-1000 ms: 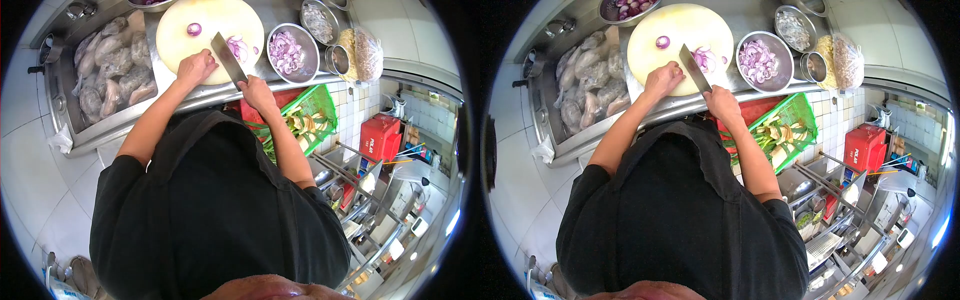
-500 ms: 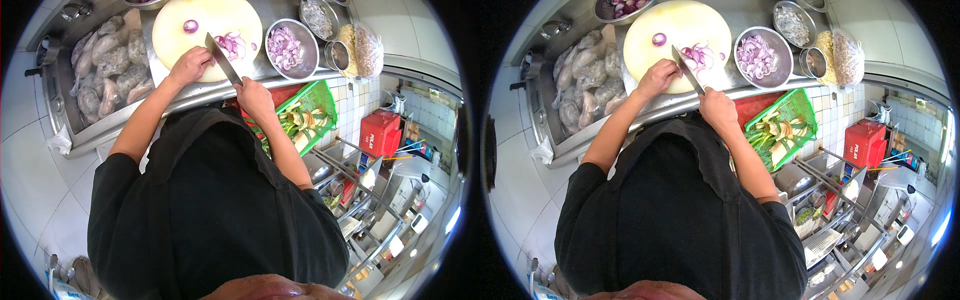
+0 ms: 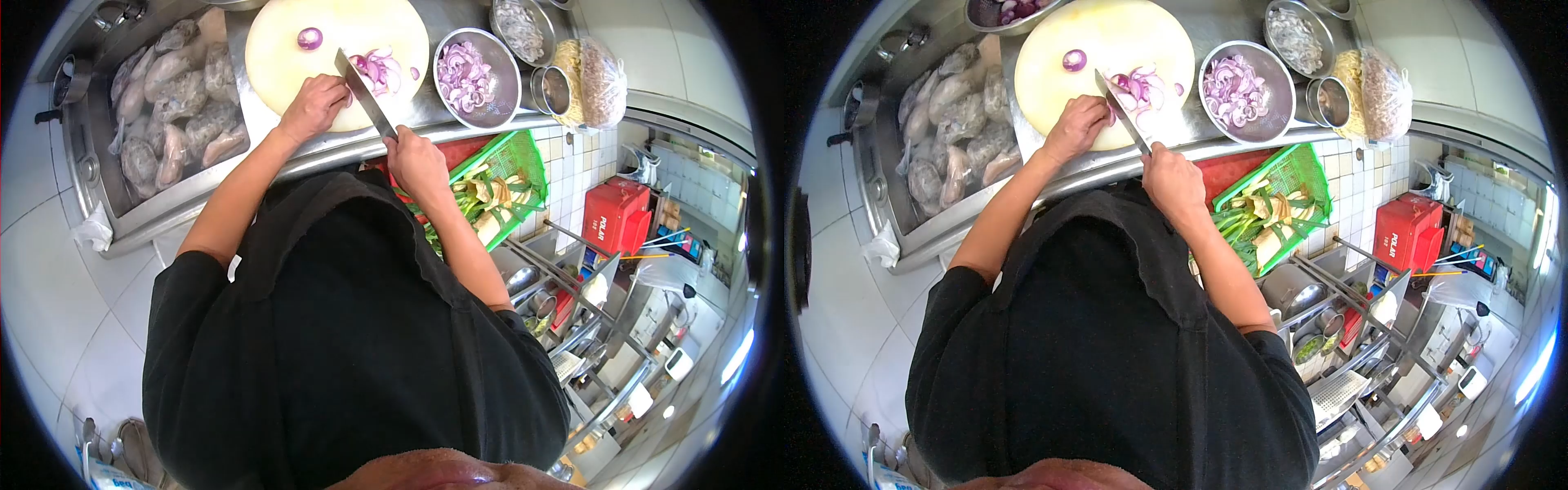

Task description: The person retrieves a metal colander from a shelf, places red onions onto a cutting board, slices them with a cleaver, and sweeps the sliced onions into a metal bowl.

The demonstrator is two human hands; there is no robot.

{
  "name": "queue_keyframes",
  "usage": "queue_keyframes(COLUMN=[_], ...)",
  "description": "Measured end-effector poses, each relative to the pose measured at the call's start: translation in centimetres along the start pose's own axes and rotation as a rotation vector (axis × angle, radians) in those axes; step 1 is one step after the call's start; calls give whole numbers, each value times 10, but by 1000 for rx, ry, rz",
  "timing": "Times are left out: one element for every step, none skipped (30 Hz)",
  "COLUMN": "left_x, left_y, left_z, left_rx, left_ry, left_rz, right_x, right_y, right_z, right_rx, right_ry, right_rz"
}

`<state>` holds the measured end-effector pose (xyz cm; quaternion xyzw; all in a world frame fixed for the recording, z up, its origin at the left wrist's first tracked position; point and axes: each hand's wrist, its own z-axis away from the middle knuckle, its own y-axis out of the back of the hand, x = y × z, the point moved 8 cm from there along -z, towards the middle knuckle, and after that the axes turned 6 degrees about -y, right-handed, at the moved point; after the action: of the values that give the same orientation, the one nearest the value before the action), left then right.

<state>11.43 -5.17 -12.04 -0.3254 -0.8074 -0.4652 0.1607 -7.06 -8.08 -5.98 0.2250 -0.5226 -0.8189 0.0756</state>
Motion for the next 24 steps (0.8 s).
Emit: queue_keyframes(left_x=[1, -1, -2, -5, -5, -3, -2, -3, -1, 1, 1, -4, -7, -7, -6, -5, -6, -6, -6, -7, -6, -7, -9, -9], left_y=[-1, -3, -5, -7, -4, -3, -2, -1, 1, 1, -3, -6, -7, -5, -4, -3, -3, -4, -4, -3, -3, -3, -2, -2], left_z=[-1, 0, 2, 2, 0, 2, 3, 3, 1, 1, 2, 3, 6, 8, 7, 6, 6, 7, 7, 6, 8, 9, 10, 10], left_rx=[-5, -47, -88, -129, -85, -48, -10, 7, 25, 43, 25, 11, -8, 12, 35, 61, 47, 32, 17, 29, 33, 37, 38, 39], left_ry=[6, 40, 73, 105, 85, 72, 56, 52, 50, 46, 53, 57, 67, 61, 55, 48, 59, 69, 76, 78, 84, 91, 94, 98], left_rz=[-5, 6, 17, 25, 20, 20, 21, 28, 39, 52, 57, 56, 51, 53, 54, 58, 58, 61, 60, 60, 62, 66, 68, 73], right_x=[0, 3, 3, 4, 8, 5, 4, 2, 4, 7, 10, 5, 3, 1, 0, 1, 5, 4, 5, 5, 1, 0, -1, 0], right_y=[-2, -10, -17, -22, -21, -11, -6, -6, -15, -26, -32, -24, -17, -12, -9, -15, -26, -28, -27, -23, -18, -12, -14, -17], right_z=[1, -3, -9, -14, -16, -11, -6, -4, -7, -14, -17, -17, -13, -8, -7, -10, -15, -14, -14, -16, -14, -10, -11, -11], right_rx=[16, 0, -16, -30, -26, -31, -34, -3, -24, -44, -61, -63, -59, -58, -54, -59, -66, -73, -72, -67, -68, -63, -59, -56], right_ry=[-8, -3, 2, 10, 10, 6, 0, 22, 13, 1, -7, 19, 14, 5, -2, 1, 3, 2, 1, 7, 11, 15, 17, 17], right_rz=[-4, 2, 8, 14, 11, 5, 0, 11, 16, 22, 27, 8, 7, 3, 2, 11, 21, 32, 38, 43, 45, 30, 20, 13])
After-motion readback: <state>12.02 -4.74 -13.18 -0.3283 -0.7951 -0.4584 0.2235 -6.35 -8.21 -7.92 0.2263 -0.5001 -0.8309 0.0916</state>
